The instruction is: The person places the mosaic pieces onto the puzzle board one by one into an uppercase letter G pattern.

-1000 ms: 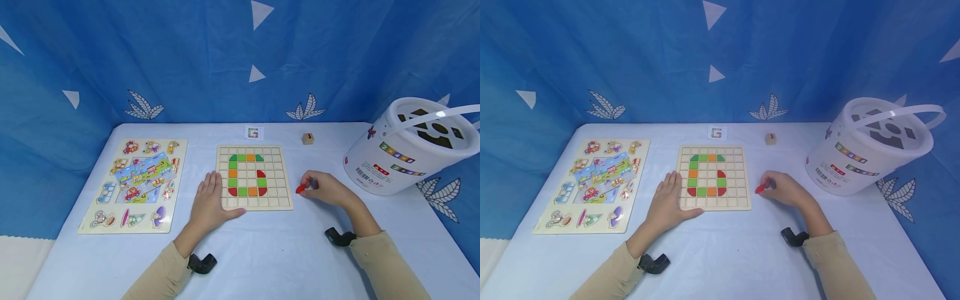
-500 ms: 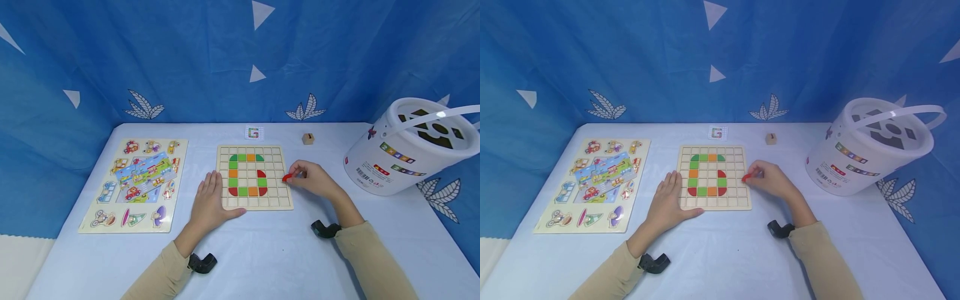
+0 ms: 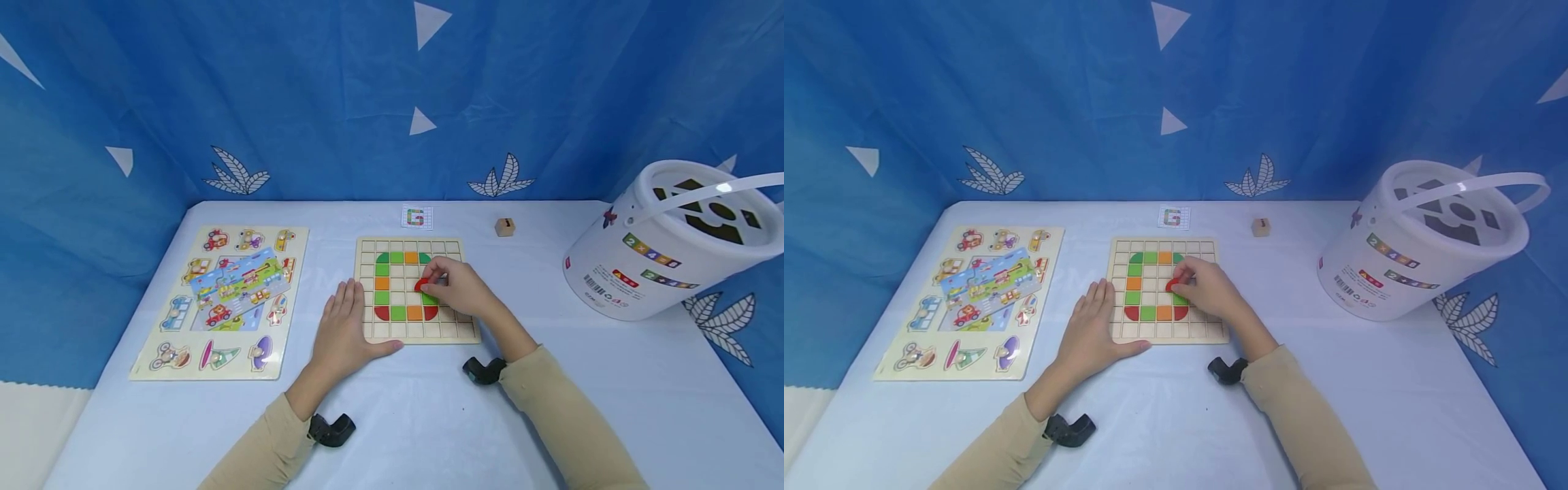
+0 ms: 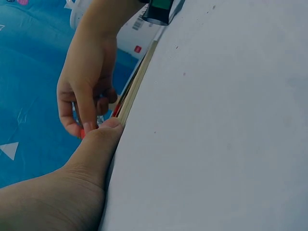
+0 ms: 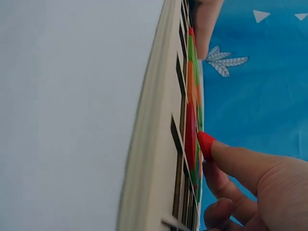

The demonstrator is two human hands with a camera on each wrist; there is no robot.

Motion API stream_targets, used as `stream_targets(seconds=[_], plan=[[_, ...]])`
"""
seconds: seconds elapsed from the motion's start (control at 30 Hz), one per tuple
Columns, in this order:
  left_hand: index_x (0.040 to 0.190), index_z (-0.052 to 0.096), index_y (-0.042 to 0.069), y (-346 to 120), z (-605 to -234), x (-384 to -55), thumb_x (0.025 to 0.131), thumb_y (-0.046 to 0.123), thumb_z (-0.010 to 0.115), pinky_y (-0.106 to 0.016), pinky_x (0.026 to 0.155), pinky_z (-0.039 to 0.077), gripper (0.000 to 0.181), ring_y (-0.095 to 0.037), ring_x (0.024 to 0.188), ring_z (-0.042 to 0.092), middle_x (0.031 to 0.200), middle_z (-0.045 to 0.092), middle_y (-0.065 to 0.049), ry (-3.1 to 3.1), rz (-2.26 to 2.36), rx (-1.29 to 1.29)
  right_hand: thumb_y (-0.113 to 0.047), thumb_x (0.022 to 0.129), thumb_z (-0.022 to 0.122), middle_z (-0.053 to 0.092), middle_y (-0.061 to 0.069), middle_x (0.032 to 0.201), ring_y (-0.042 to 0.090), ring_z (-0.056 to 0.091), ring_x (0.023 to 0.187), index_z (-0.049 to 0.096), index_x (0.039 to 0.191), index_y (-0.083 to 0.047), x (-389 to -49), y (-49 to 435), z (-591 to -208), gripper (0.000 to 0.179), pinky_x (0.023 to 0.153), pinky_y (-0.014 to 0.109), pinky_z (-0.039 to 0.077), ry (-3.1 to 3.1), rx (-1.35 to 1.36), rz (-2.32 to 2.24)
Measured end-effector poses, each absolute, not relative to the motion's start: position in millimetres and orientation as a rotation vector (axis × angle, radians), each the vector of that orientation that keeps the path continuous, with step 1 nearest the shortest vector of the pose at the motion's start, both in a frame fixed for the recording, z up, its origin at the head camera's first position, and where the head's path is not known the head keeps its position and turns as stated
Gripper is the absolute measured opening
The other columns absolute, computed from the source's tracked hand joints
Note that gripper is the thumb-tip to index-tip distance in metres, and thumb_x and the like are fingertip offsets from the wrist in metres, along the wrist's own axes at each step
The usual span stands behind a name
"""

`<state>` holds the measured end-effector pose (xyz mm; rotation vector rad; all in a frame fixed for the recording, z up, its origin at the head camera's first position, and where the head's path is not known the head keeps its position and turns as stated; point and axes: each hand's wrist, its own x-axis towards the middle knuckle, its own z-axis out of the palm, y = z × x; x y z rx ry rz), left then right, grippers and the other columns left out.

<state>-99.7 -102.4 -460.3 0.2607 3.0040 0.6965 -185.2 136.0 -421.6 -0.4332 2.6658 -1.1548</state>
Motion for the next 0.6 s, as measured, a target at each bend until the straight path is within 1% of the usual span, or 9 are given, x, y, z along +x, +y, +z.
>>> stream_targets(seconds=[0.13, 0.33, 0.47, 0.6], plan=[[0.157, 0.015, -0.001, -102.5, -460.8, -98.9, 0.070, 0.079, 0.067, -0.051, 0.126, 0.012, 0.130, -0.033, 0.156, 0.006, 0.167, 0.012, -0.016, 3.012, 0.697, 0.268, -0.018, 0.089, 0.075, 0.063, 0.001, 0.090, 0.020, 0.057, 0.083, 0.062, 0.098, -0.018, -185.9, 126.3, -423.5, 0.016, 0.073, 0.030, 0.052, 2.688, -0.421, -1.123], [0.157, 0.015, -0.001, -102.5, -461.4, -98.8, 0.069, 0.080, 0.067, -0.051, 0.126, 0.012, 0.130, -0.033, 0.156, 0.007, 0.167, 0.013, -0.016, 3.021, 0.694, 0.267, -0.020, 0.090, 0.075, 0.062, 0.000, 0.091, 0.020, 0.056, 0.086, 0.063, 0.097, -0.019, -185.1, 118.8, -420.2, 0.014, 0.074, 0.029, 0.051, 2.724, -0.422, -1.050], [0.157, 0.016, 0.000, -102.3, -461.1, -98.9, 0.069, 0.080, 0.067, -0.051, 0.126, 0.013, 0.130, -0.033, 0.156, 0.007, 0.167, 0.013, -0.017, 3.022, 0.695, 0.266, -0.021, 0.089, 0.075, 0.061, 0.000, 0.093, 0.020, 0.055, 0.089, 0.064, 0.099, -0.019, -184.2, 117.2, -418.1, 0.015, 0.077, 0.029, 0.051, 2.740, -0.415, -1.000], [0.157, 0.016, -0.001, -102.2, -460.8, -98.8, 0.070, 0.080, 0.067, -0.051, 0.126, 0.012, 0.130, -0.033, 0.156, 0.007, 0.166, 0.013, -0.017, 3.020, 0.694, 0.270, -0.023, 0.090, 0.075, 0.062, 0.000, 0.097, 0.019, 0.056, 0.093, 0.070, 0.106, -0.018, -183.1, 117.1, -418.6, 0.017, 0.084, 0.032, 0.052, 2.767, -0.400, -0.914]])
